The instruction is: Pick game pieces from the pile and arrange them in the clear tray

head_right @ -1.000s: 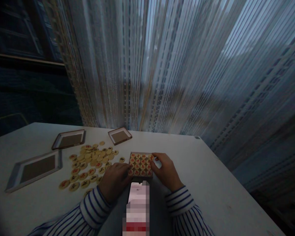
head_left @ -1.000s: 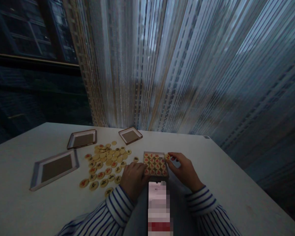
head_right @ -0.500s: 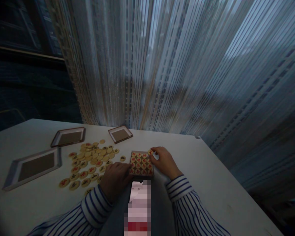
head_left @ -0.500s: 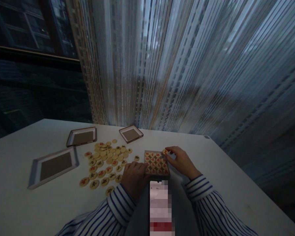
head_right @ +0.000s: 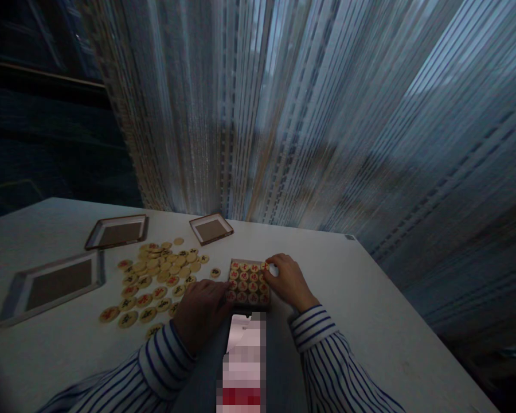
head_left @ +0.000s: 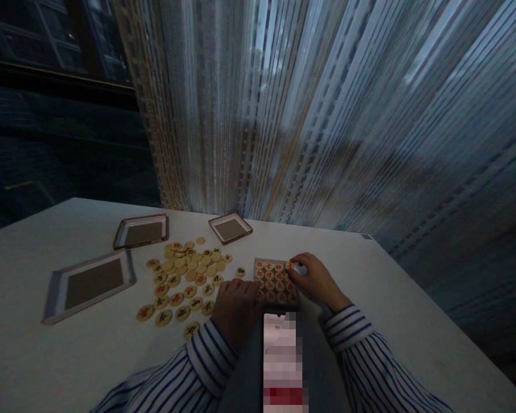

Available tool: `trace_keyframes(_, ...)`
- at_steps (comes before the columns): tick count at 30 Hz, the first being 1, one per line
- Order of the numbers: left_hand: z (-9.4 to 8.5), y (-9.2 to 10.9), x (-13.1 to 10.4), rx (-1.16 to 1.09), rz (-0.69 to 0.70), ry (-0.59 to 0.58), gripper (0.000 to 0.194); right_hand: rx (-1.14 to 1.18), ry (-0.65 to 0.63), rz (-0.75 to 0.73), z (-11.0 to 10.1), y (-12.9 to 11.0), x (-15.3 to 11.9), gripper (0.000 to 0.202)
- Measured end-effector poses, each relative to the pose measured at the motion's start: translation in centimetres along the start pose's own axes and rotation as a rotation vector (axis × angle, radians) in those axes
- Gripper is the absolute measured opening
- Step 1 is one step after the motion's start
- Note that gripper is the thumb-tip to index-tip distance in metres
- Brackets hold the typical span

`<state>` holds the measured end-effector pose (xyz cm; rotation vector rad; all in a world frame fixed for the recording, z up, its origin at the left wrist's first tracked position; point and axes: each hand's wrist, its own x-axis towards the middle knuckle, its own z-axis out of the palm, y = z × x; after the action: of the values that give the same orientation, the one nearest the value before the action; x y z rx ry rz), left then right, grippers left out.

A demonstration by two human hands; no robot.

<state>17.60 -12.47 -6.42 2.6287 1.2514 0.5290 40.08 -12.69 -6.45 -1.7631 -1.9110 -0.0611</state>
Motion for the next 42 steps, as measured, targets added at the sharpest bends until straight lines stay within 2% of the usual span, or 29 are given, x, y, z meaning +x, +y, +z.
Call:
trace_keyframes(14,-0.1,0.0,0.0,0.0,0.007,-0.004,0.03,-0.028,-0.066,0.043,0.2,-0.1,0.3,0.019)
trace_keyframes(42,0.4,0.0,0.0,-0.006,0.019,0.088,0.027,-0.158,-0.27,0.19,-0.7,-1.3,1.6,0.026)
